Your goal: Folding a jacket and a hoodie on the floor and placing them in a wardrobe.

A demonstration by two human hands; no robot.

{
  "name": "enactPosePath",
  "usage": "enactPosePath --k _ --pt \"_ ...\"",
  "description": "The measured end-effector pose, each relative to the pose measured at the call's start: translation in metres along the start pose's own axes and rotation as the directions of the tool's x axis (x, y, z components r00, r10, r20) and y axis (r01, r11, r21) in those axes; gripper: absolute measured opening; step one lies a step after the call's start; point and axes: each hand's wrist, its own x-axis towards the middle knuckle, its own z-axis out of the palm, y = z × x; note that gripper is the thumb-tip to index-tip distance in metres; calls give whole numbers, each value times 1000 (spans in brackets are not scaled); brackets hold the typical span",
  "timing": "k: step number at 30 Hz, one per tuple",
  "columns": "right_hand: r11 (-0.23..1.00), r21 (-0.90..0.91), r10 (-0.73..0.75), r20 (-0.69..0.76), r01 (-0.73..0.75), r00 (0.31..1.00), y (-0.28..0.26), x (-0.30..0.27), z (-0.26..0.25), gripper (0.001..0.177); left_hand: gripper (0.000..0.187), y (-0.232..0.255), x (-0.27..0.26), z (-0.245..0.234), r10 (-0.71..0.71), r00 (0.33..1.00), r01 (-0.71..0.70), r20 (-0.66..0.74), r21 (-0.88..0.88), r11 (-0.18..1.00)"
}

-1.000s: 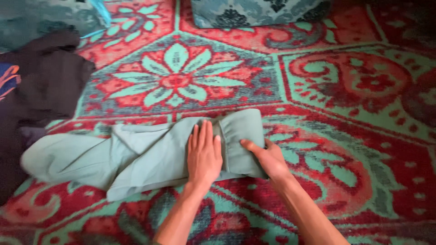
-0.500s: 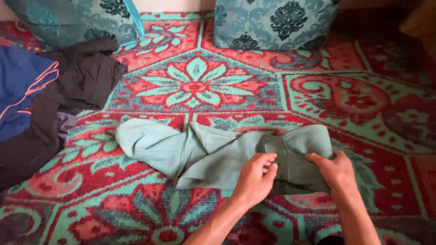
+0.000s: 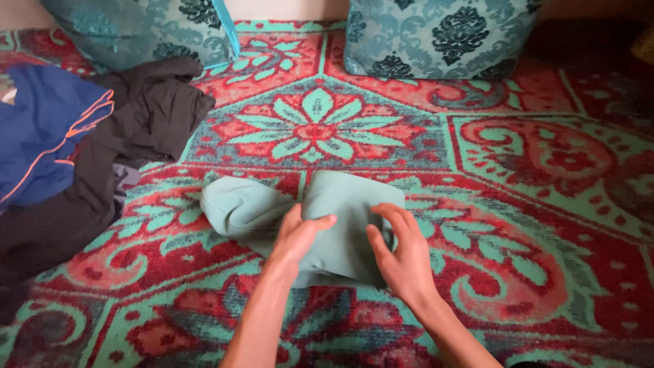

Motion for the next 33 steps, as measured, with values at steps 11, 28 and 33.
enactPosePath --k 11,28,33 --pt "761 -436 -424 228 481 876 46 37 55 47 41 -16 38 -10 765 596 -629 243 733 258" --pt "716 -695 91 176 59 980 70 96 42 66 54 -77 84 -1 581 788 -448 203 836 316" --pt "913 -346 233 1 -218 973 45 35 -8 65 47 -93 90 0 742 662 -350 106 919 182"
